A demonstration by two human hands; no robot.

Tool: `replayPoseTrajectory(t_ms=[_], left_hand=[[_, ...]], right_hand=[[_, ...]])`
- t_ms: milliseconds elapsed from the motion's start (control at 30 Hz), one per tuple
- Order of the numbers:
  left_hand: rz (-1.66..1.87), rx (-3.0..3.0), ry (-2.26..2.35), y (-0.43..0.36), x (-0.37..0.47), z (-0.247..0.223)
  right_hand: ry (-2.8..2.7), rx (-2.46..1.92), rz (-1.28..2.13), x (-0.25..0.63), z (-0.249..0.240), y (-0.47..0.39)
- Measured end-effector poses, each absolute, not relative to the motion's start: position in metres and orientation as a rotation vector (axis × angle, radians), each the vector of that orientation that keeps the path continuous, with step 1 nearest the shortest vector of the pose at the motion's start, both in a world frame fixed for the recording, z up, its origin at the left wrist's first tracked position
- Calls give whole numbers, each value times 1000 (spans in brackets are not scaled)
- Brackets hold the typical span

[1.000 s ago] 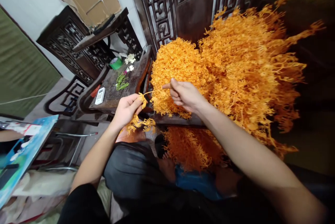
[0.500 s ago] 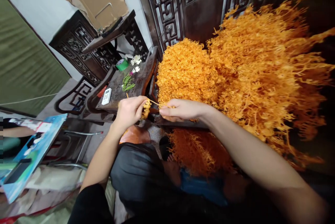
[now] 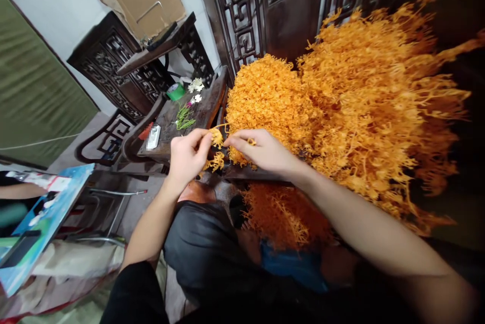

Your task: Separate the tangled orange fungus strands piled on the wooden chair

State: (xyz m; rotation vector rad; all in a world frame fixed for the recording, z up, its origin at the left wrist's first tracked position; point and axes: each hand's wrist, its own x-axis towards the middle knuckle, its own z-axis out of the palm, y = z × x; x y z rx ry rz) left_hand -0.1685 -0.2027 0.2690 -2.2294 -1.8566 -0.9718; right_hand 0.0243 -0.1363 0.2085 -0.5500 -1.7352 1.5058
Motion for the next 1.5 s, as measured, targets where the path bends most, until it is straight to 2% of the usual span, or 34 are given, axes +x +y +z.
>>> replayPoseTrajectory(t_ms=[167,300,400,633,767,1000,1133,1233,1367,1500], left_hand=[[-928,-2335,-1794,-207,-152,263],[-1023,-2311,-1865,-211,-137,261],[-1290,-2312,-1982,-211,-130,258],[-2282,-2297,-2196,-203,-126,261],[-2534,-2193,-2274,-197,-124,269],[-2552,-2188,-2260,-184,-122,266],[-2275,-2245,-2101,-177,-133,263],[-2131,-2054,-1967,-176,-156,268],[-2268,-2050,-2054,-181,-172,273],[-2449,-2235,-2162,-185,-155,273]], right_hand=[[-1732,-678,1330,15,217,-148],[-1667,-723,1275,7,216,-154],[-1571,-693,1314,-3,212,-160],[-1346,-654,1314,-10,215,-148],[-1310,-614,1336,-5,219,-135],[-1217,-576,1456,-10,215,-129],[-1069,-548,1499,-4,214,-119],[-900,-542,1454,17,216,-102],[-989,-506,1454,35,222,-100],[-1154,-353,1688,28,227,-121]])
